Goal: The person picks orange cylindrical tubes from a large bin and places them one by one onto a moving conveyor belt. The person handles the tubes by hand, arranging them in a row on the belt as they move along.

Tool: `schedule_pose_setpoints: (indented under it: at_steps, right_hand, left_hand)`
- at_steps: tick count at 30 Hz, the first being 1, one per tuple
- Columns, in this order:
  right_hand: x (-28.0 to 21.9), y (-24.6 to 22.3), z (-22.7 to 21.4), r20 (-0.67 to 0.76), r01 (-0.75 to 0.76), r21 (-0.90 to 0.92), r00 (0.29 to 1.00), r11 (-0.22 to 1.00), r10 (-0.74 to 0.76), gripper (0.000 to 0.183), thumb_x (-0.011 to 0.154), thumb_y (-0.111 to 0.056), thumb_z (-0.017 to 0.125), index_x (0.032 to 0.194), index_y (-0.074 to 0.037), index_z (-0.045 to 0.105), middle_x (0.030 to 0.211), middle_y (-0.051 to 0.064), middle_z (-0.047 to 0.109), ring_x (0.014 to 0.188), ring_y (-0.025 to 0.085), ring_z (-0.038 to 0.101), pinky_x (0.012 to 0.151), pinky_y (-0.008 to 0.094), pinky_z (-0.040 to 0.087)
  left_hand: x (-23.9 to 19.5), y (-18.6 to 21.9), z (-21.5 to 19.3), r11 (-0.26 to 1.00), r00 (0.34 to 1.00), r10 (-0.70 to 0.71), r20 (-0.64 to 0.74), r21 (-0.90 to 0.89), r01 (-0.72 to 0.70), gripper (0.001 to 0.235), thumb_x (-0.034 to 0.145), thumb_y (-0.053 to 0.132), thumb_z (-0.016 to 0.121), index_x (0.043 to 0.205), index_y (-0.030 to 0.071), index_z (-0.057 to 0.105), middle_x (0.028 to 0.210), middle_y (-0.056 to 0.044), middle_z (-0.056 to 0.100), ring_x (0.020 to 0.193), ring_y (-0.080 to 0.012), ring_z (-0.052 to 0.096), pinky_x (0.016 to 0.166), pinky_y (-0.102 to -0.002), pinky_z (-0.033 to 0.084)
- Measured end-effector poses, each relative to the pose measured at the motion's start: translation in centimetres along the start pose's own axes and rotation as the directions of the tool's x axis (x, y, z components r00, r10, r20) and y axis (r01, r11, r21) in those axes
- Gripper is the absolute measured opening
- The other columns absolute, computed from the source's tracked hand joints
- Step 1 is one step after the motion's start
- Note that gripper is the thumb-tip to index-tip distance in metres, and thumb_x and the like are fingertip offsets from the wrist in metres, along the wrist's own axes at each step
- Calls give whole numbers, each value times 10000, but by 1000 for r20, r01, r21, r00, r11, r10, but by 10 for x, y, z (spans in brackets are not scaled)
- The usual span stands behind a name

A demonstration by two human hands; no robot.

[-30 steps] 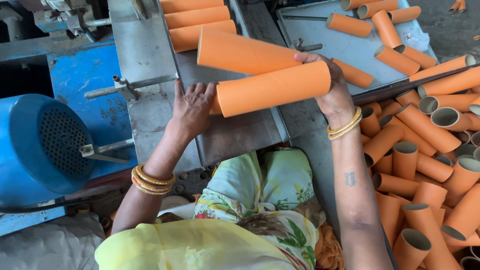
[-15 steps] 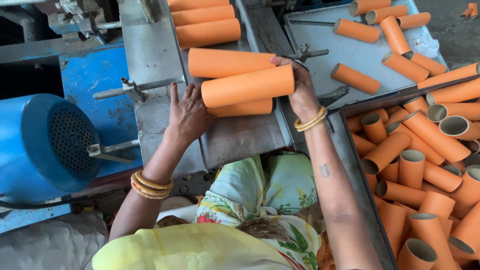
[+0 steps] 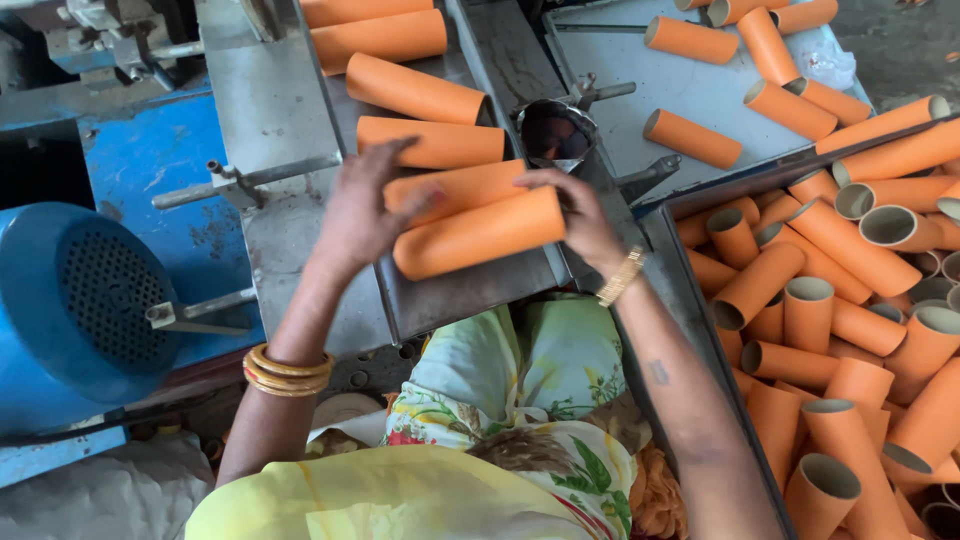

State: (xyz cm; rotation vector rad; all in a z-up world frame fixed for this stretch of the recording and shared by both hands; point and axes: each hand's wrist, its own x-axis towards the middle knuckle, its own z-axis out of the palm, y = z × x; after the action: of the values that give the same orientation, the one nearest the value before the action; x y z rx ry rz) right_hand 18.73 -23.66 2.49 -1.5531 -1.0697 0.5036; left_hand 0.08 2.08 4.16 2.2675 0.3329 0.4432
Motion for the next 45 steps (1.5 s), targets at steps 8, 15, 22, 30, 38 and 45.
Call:
schedule_pose_setpoints:
  at_steps: [8,15,22,30,38,45]
  right_hand:
    - [18,-29,18,-154,18,-771,965,637,-214,576,815,-56,778,1366,-73,613,1391,152,560,1247,375,573,1062,451,435]
    - [-70,-76,-43,-230,-110,-791,965,602,-125,528,903,-99,784,1403,-101,613,1486,152,528,1275,315,591,1091,439,437]
    - [-219,-64,-147,-507,-506,-835,860,215,57,496,912,-191,762,1388,-143,632,1474,103,550,1338,344,570,1115,502,432]
    - [-368,-25,-219,-806,-819,-530,407,-219,429,740,761,-371,833,1413,-128,581,1492,139,423,1298,434,455,1003,651,414]
    - [-372,22,-242,-847,-651,-519,301,-554,439,719,724,-337,829,1372,-137,590,1440,141,433,1317,436,411,859,626,508]
    - [-373,-3,-265,-805,-757,-577,465,-307,369,224,845,-191,762,1063,-139,752,1054,84,747,1060,334,667,869,539,512]
  left_hand:
    - [17,-4,64,771,971,154,185,592,-235,1130,688,708,766,1598,191,341,1604,-224,335,1486,-419,301,1147,-695,201]
    - [47,-36,92,694,978,86,192,693,-197,1177,715,755,740,1639,171,304,1610,-286,316,1469,-491,303,1144,-688,250]
    - [27,-59,108,607,925,377,32,746,-274,1163,881,844,639,1749,158,280,1680,-312,288,1527,-507,319,1152,-686,298]
    - [38,-47,84,713,970,176,165,659,-241,910,979,752,554,1647,151,415,1618,-354,362,1488,-515,345,1085,-698,298]
    - [42,-57,81,768,982,152,112,613,-188,724,1034,618,629,1503,90,472,1606,-349,361,1542,-506,333,1156,-709,239]
    - [25,-29,70,782,968,217,122,572,-248,733,992,535,720,1500,67,473,1609,-286,415,1544,-446,374,1190,-679,243]
